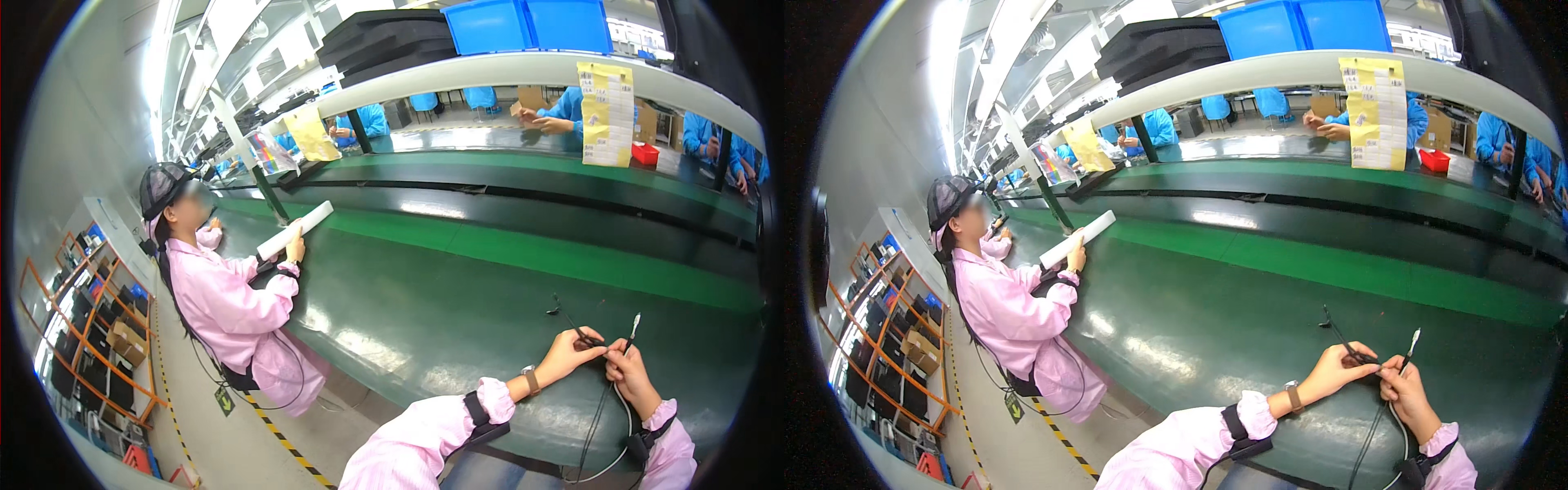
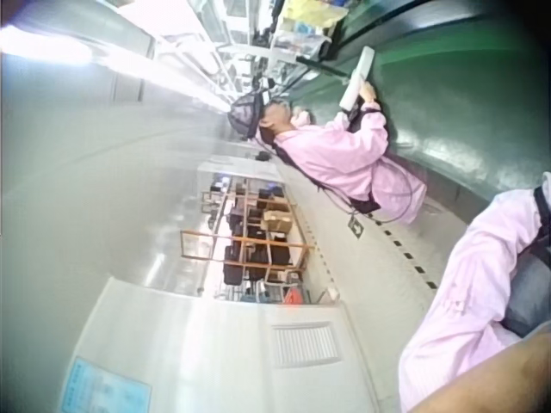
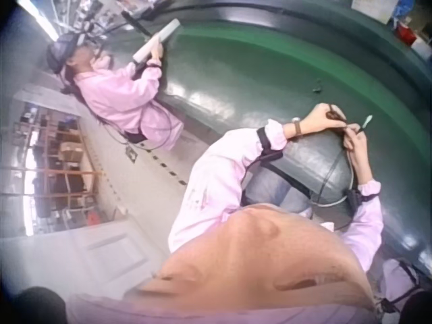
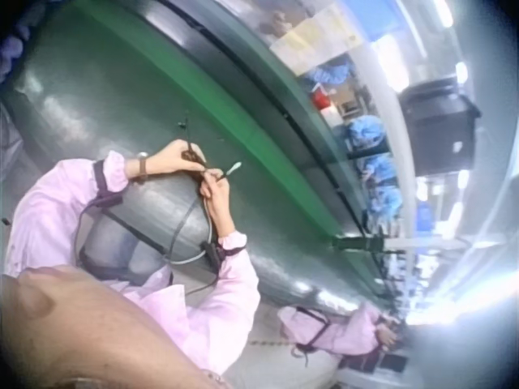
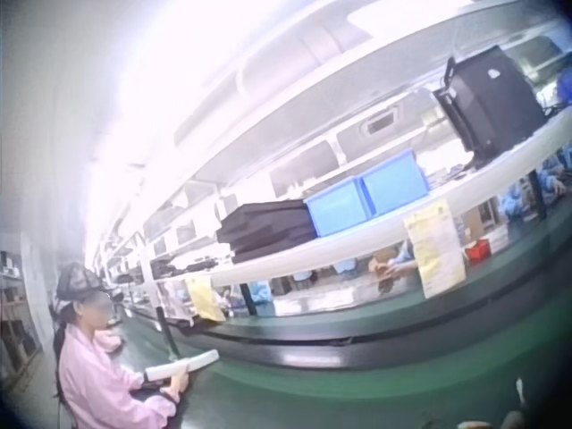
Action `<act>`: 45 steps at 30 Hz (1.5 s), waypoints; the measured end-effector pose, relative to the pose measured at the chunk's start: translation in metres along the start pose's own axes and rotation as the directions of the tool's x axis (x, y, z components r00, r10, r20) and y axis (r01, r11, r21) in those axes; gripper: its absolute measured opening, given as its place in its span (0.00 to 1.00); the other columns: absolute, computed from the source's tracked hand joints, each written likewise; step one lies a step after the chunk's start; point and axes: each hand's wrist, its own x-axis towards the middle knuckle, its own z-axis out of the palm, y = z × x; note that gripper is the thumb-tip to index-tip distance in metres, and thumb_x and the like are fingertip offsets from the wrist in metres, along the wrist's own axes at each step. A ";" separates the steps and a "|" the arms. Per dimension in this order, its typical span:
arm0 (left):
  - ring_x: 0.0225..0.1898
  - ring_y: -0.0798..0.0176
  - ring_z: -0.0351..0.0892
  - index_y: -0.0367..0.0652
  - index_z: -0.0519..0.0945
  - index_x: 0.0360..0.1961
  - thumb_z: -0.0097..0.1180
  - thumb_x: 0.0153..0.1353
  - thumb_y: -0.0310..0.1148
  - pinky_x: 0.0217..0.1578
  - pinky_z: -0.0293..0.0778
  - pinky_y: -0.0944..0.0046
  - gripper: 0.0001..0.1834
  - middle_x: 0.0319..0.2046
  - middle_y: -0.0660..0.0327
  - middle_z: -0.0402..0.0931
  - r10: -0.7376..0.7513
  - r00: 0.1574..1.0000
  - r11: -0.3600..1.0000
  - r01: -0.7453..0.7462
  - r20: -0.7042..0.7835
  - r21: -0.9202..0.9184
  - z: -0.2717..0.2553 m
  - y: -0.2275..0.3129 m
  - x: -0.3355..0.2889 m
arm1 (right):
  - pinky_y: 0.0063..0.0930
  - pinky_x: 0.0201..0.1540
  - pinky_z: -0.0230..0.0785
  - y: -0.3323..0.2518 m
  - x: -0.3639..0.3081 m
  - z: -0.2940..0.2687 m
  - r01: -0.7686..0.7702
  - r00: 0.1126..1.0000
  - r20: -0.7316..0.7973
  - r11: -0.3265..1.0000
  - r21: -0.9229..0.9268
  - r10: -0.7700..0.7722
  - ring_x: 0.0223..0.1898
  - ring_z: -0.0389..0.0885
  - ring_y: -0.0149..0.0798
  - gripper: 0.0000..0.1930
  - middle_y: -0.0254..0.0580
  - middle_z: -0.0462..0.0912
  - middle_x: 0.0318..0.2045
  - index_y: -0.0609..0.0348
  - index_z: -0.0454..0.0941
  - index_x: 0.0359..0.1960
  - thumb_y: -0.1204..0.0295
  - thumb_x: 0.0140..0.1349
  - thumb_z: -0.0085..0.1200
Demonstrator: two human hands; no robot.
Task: Manually assembling or inspecting small electronic components with cables on a factory production line.
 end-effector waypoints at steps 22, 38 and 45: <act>0.33 0.72 0.78 0.35 0.78 0.42 0.60 0.58 0.28 0.33 0.73 0.74 0.11 0.33 0.62 0.80 -0.229 0.973 0.971 0.228 0.000 -0.070 0.006 0.021 -0.006 | 0.15 0.16 0.49 0.000 -0.007 0.001 0.021 0.998 0.064 0.988 -0.150 -0.012 0.15 0.62 0.19 0.09 0.27 0.69 0.16 0.61 0.72 0.30 0.72 0.58 0.61; 0.35 0.70 0.77 0.35 0.78 0.40 0.59 0.60 0.31 0.35 0.73 0.71 0.11 0.34 0.60 0.79 -0.181 0.983 0.983 0.180 0.011 0.033 -0.006 0.022 -0.003 | 0.17 0.16 0.48 0.001 0.004 0.011 0.043 0.991 0.133 0.980 -0.196 -0.017 0.15 0.60 0.19 0.10 0.26 0.68 0.16 0.61 0.72 0.35 0.68 0.61 0.58; 0.34 0.72 0.76 0.36 0.76 0.41 0.58 0.61 0.31 0.36 0.74 0.71 0.11 0.33 0.62 0.78 -0.137 0.980 0.987 0.147 0.143 -0.059 0.004 0.001 0.002 | 0.16 0.15 0.47 -0.011 -0.013 0.010 0.026 0.996 0.083 0.915 -0.402 0.008 0.13 0.61 0.19 0.09 0.27 0.67 0.13 0.64 0.77 0.28 0.71 0.62 0.53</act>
